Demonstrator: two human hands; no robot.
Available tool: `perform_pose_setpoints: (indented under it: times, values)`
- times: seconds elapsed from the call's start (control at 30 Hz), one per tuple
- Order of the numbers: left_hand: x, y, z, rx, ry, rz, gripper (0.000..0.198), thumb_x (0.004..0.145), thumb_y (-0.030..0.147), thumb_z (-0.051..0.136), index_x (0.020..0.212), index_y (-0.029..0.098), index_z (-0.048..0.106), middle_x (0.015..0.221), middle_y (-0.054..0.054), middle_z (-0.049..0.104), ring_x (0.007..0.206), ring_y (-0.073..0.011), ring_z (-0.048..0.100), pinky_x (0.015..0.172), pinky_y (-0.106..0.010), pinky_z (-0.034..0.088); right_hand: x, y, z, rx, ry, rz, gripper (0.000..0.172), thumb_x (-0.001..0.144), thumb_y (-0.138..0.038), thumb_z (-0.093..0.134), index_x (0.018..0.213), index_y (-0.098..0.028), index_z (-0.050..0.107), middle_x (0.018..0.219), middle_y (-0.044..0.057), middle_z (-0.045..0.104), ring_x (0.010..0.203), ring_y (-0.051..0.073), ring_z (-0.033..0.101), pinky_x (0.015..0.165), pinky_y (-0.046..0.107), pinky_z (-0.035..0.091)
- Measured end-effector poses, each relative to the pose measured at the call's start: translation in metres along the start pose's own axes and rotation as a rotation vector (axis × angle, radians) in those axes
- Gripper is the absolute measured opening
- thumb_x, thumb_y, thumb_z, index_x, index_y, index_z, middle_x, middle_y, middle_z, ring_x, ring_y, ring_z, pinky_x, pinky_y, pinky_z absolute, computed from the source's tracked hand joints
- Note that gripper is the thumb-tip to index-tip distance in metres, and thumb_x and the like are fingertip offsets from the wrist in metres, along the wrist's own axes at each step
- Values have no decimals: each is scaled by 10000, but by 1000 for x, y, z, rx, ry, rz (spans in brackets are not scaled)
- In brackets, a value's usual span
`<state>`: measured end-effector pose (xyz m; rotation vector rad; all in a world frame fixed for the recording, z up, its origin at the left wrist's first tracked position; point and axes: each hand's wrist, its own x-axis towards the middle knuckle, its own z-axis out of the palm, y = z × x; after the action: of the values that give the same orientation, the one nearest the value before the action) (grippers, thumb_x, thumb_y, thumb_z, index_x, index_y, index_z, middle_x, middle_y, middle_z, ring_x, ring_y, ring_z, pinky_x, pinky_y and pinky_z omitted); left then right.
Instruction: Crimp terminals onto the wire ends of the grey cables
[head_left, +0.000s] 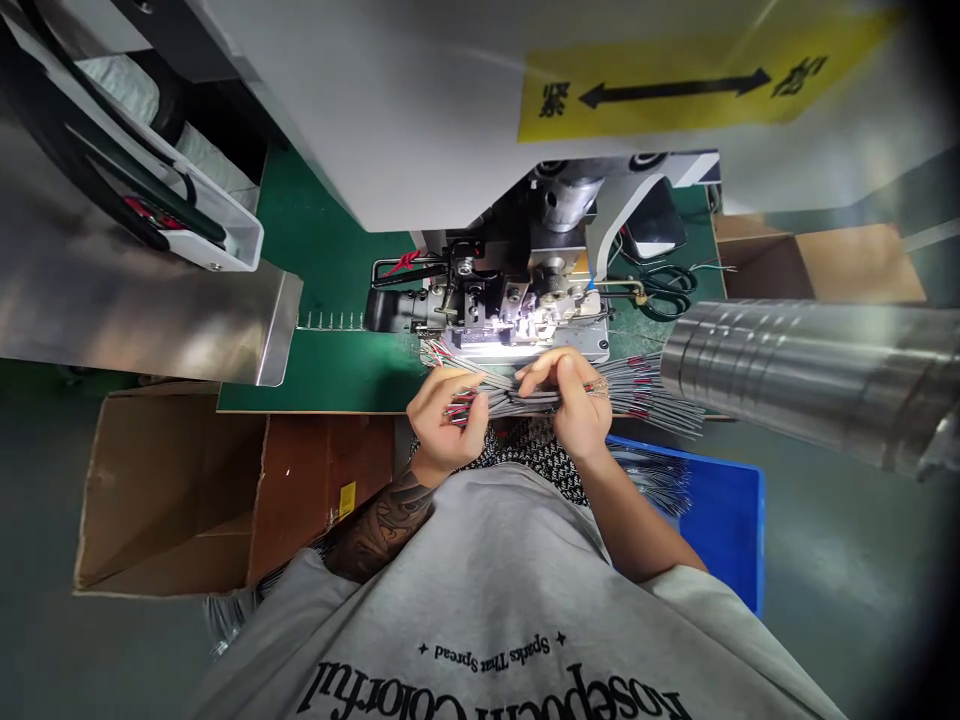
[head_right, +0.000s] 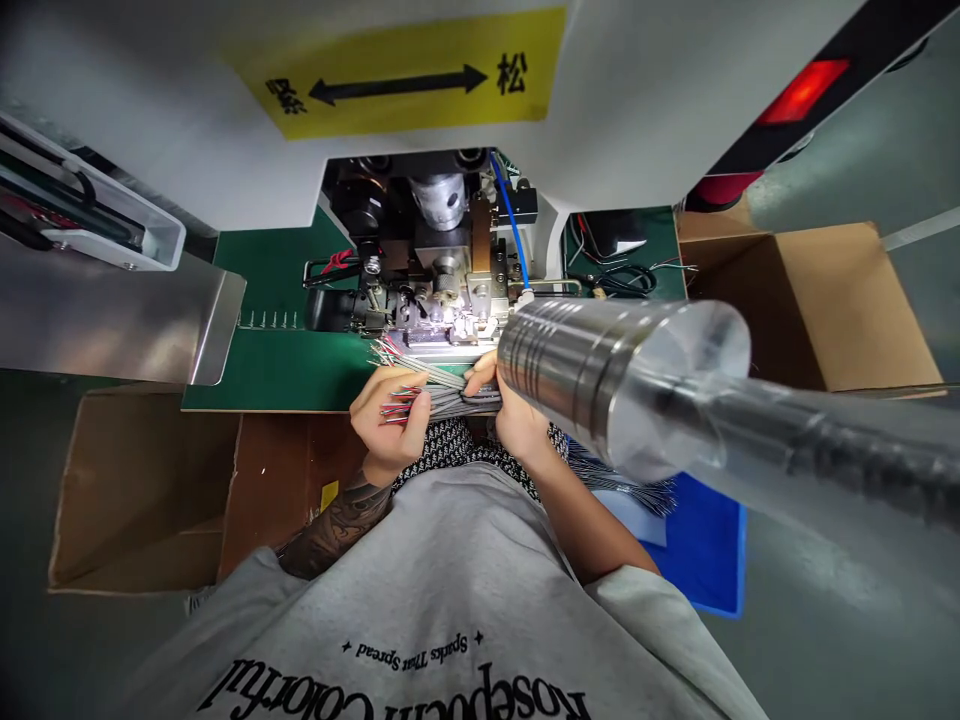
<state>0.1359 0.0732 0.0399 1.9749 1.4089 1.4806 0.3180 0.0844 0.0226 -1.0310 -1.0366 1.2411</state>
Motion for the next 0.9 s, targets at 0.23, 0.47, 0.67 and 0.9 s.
perform_pose_setpoints:
  times: [0.23, 0.47, 0.67, 0.9]
  values:
    - [-3, 8, 6, -72, -16, -183, 204, 905, 252, 748, 1066, 147, 681, 962, -58, 744, 827, -125, 728, 777, -228, 609, 8, -8, 15, 196, -3, 46, 378, 1056, -573, 578, 929, -221, 636, 506, -46, 449, 568, 176, 532, 801, 400, 586]
    - [-6, 14, 16, -49, 100, -253, 100, 917, 224, 778, 982, 149, 786, 956, -54, 723, 900, -128, 710, 868, -266, 600, 11, -9, 13, 146, 9, 77, 342, 1004, -512, 694, 857, -205, 655, 483, -67, 370, 515, 139, 470, 721, 365, 586]
    - [-11, 13, 16, -69, 82, -320, 194, 945, 265, 761, 1093, 154, 819, 985, -62, 770, 925, -148, 749, 899, -286, 622, 16, -16, 17, 234, 26, 109, 404, 899, -578, 780, 828, -217, 612, 487, -89, 244, 424, 97, 292, 445, 287, 370]
    - [-15, 14, 17, -181, 99, -444, 205, 919, 281, 794, 1066, 139, 770, 1024, -83, 799, 926, -163, 784, 857, -269, 646, 19, -19, 19, 154, 6, 90, 389, 898, -606, 770, 908, -238, 647, 503, -87, 285, 417, 79, 225, 401, 278, 266]
